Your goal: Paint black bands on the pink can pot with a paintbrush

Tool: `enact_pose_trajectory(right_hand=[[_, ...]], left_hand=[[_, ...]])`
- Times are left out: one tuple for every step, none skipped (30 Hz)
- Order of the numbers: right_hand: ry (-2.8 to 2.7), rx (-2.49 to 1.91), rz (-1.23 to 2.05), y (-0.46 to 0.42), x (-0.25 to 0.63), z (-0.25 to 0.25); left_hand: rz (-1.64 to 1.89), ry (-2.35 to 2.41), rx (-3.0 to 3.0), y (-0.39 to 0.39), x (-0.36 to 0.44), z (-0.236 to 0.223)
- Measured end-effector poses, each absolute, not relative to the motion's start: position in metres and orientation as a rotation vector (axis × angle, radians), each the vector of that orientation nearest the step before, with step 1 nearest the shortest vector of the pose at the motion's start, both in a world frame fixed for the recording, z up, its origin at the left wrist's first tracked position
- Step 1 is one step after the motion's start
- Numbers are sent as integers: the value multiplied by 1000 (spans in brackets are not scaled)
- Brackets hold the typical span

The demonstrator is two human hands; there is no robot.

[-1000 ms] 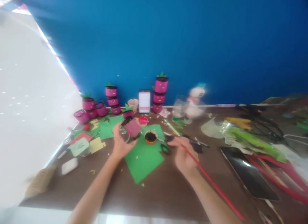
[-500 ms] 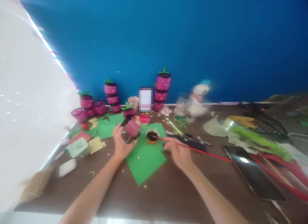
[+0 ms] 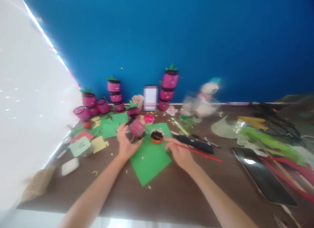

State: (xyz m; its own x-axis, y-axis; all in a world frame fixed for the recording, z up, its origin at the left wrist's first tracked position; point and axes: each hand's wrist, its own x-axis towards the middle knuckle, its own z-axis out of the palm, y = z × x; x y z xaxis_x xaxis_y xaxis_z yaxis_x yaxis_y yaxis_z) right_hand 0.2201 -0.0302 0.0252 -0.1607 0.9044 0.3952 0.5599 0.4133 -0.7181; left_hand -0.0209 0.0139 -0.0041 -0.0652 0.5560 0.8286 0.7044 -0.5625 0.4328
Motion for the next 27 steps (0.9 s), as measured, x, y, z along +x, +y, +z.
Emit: enact_pose_trajectory(right_hand=[[-1837,-1247,520,-31,220,26],[-1817,-1237,510,-31,220,26],[-1784,-1222,494,-32,220,26],[-1744,-1204,476,-33,221,26],[-1696,-1184,458,-34,221,26],[-1647,-1161,449,-36,221,27],[-1598,-1136,447,-37,221,27],[-1551,-1118,446,-38,221,28],[-1507,-1111,441,-39,221,30],[-1462,-1116,427,-40,220,31],[-1416,-1127,406,-41,220,33],[-1369,-1137,387,-42,220,35],[-1313,-1139,374,-42,220,36],[-1252,-1129,385,-41,220,38],[-1190,-1107,423,-40,220,39],[-1130,-1074,489,-38,221,41],[-1077,-1034,575,-37,221,42],[-1036,-992,675,-35,221,43],[-1011,-952,780,-34,221,44],[-1000,-917,876,-33,220,45],[-1000,-891,952,-32,220,46],[-1010,-881,1004,-32,219,46],[-1027,-885,1034,-32,219,45],[-1047,-897,1048,-32,219,44],[-1068,-912,1050,-32,219,42],[-1086,-927,1047,-32,219,39],[-1102,-940,1038,-32,220,37]], left_hand=[[-1698,-1401,-2054,14,-21,-3],[-1694,-1405,-2053,14,-21,-3],[-1692,-1409,-2051,13,-21,-2],[-1692,-1415,-2048,13,-21,-2],[-1693,-1423,-2045,13,-21,-2],[-1696,-1432,-2042,13,-21,-1],[-1700,-1442,-2041,13,-21,-1],[-1705,-1452,-2042,13,-21,-2],[-1707,-1460,-2045,13,-21,-2],[-1709,-1465,-2049,13,-21,-3],[-1711,-1464,-2052,14,-22,-4],[-1710,-1460,-2055,14,-22,-4],[-1710,-1452,-2055,14,-22,-5],[-1710,-1441,-2054,15,-22,-6],[-1712,-1431,-2052,15,-22,-6],[-1715,-1422,-2051,15,-22,-6],[-1717,-1411,-2054,15,-22,-6],[-1719,-1397,-2062,15,-22,-6],[-1718,-1380,-2078,14,-22,-5],[-1712,-1361,-2102,14,-22,-5],[-1705,-1340,-2131,13,-22,-4],[-1697,-1320,-2162,12,-22,-3],[-1691,-1299,-2191,12,-22,-2],[-1689,-1276,-2217,11,-22,-1],[-1689,-1254,-2238,11,-22,-1],[-1691,-1235,-2252,10,-23,0],[-1692,-1223,-2262,10,-23,0]])
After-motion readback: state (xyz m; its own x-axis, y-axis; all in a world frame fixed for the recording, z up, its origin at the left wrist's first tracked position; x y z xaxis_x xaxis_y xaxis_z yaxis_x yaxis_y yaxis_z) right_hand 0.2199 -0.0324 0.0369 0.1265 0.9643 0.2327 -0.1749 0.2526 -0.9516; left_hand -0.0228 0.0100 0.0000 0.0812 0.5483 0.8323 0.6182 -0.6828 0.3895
